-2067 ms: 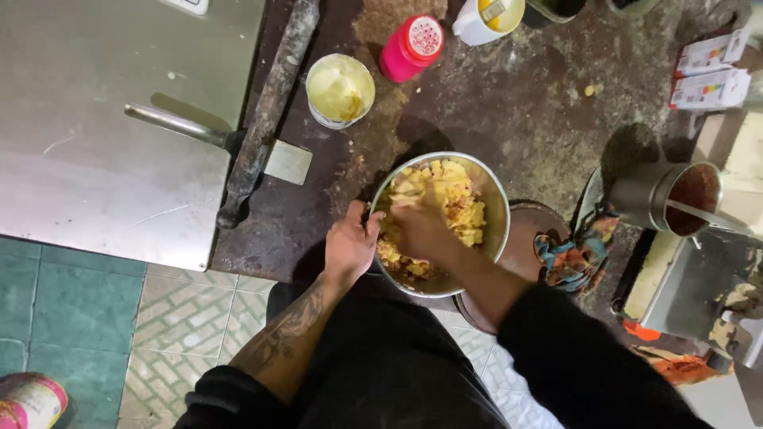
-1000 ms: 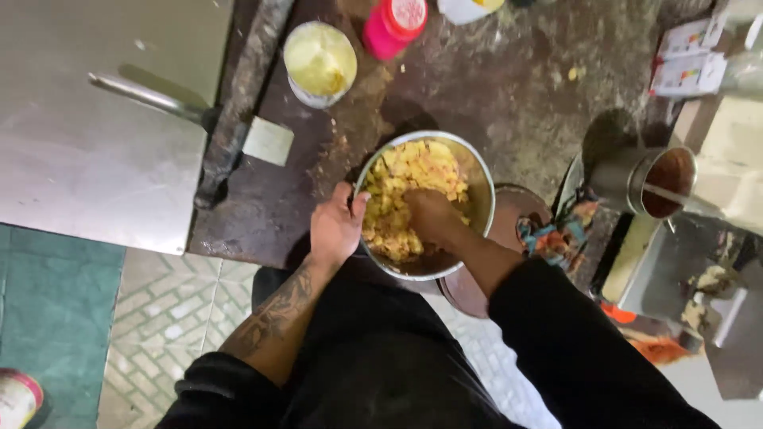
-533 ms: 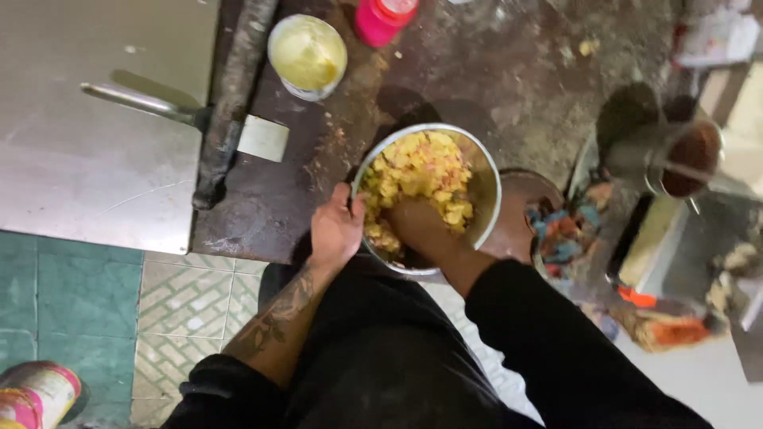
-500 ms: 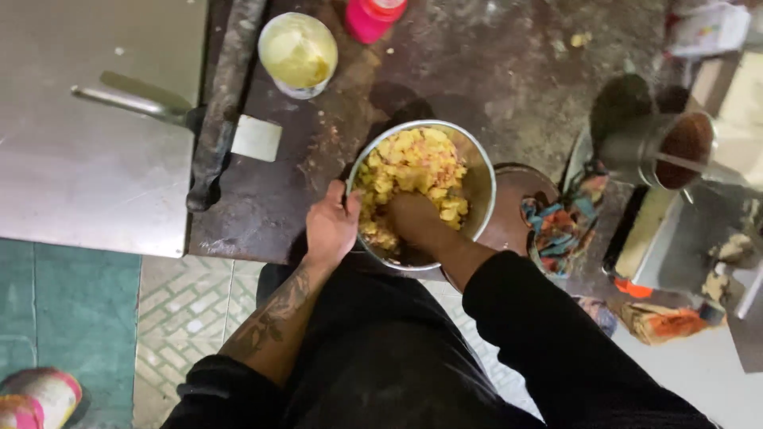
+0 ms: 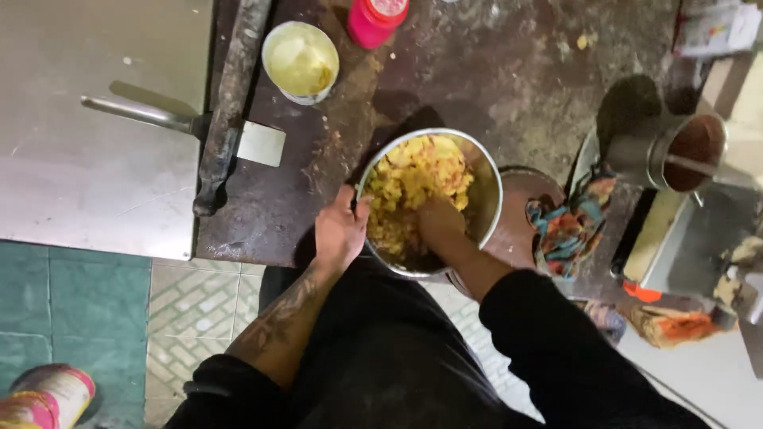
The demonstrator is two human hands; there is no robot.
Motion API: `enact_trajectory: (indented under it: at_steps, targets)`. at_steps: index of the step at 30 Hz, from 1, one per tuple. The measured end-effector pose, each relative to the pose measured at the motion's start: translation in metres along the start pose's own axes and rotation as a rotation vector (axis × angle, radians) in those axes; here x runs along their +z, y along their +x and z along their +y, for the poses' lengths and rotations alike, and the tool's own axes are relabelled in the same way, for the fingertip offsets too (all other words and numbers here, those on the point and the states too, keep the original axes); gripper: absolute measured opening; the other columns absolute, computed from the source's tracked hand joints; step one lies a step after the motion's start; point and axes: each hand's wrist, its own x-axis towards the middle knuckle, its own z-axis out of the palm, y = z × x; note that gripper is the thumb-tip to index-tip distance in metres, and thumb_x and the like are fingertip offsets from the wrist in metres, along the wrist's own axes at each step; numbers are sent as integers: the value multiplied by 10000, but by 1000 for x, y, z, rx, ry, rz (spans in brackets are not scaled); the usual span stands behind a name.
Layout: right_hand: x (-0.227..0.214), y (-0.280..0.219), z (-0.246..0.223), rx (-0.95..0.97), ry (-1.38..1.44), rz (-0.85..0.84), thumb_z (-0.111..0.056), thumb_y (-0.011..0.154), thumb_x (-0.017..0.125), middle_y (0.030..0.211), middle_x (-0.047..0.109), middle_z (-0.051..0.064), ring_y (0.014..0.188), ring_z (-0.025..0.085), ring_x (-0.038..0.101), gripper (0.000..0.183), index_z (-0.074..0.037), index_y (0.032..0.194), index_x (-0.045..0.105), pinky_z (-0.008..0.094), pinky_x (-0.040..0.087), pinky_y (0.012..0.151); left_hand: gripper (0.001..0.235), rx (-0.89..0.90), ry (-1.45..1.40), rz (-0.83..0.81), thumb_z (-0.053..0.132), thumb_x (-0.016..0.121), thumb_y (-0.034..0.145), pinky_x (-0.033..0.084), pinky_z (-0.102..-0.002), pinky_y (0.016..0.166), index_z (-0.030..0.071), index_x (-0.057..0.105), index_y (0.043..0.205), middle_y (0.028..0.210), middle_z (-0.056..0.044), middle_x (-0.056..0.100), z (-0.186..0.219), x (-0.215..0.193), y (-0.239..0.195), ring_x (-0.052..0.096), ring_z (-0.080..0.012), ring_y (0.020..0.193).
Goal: Mixing ingredients in a bowl by hand and preparing food on a counter.
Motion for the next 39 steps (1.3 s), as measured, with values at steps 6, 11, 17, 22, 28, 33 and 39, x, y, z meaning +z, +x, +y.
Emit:
enact_trajectory:
  at_steps: [6, 11, 17, 22, 28, 33, 39]
  targets:
    - [-98, -2, 4, -153, 12, -351, -137, 892, 610, 1039, 748, 228, 1010, 379, 744, 243, -12, 1008, 783, 484, 596, 850, 296, -6, 36, 41, 392, 620, 985, 492, -609, 663, 99, 574, 978, 802, -270, 684, 2, 3, 15, 649, -512, 784]
    - [-162, -29, -28, -24, 148, -212, -192, 894, 645, 1013, 703, 179, 931, 382, 702, 254, -145, 1138, 697, 542, 559, 780, 269, -2, -27, -14, 360, 599, 1003, 492, -599, 668, 93, 571, 1024, 838, -283, 679, 15, -3, 15, 637, -518, 800]
    - [-117, 2, -43, -454, 102, -35, -336, 718, 794, 877, 736, 149, 897, 366, 697, 436, -143, 1102, 723, 569, 521, 926, 247, -60, 3, -51, 338, 588, 1025, 495, -586, 699, 92, 569, 1021, 879, -279, 685, 13, -8, 13, 641, -505, 850]
    - [-87, 25, -44, -356, 60, -2, -174, 740, 754, 983, 724, 158, 1065, 405, 660, 213, -136, 949, 768, 477, 597, 746, 261, 10, 46, 28, 347, 604, 1003, 484, -617, 675, 91, 555, 994, 863, -271, 681, 2, 1, 11, 634, -525, 811]
    - [-102, 45, -40, -172, 191, -172, -151, 857, 689, 1022, 744, 160, 947, 342, 740, 165, -131, 1011, 745, 485, 589, 816, 301, -20, 84, 30, 420, 597, 992, 485, -626, 699, 120, 577, 1010, 831, -274, 686, 6, 0, 21, 637, -528, 817]
    - [-123, -6, -13, -188, 49, -180, -180, 821, 725, 1010, 735, 170, 982, 379, 702, 332, -85, 1134, 664, 513, 556, 803, 314, 17, -12, 36, 427, 589, 998, 497, -609, 695, 114, 573, 1004, 848, -266, 696, 5, -1, 14, 641, -524, 840]
    - [-130, -16, 23, -104, 363, 12, -76, 909, 621, 1014, 756, 160, 957, 351, 733, 314, -133, 1207, 703, 447, 585, 834, 299, -32, -25, -41, 413, 575, 995, 496, -605, 720, 116, 582, 1025, 848, -251, 708, 6, -7, 14, 652, -515, 842]
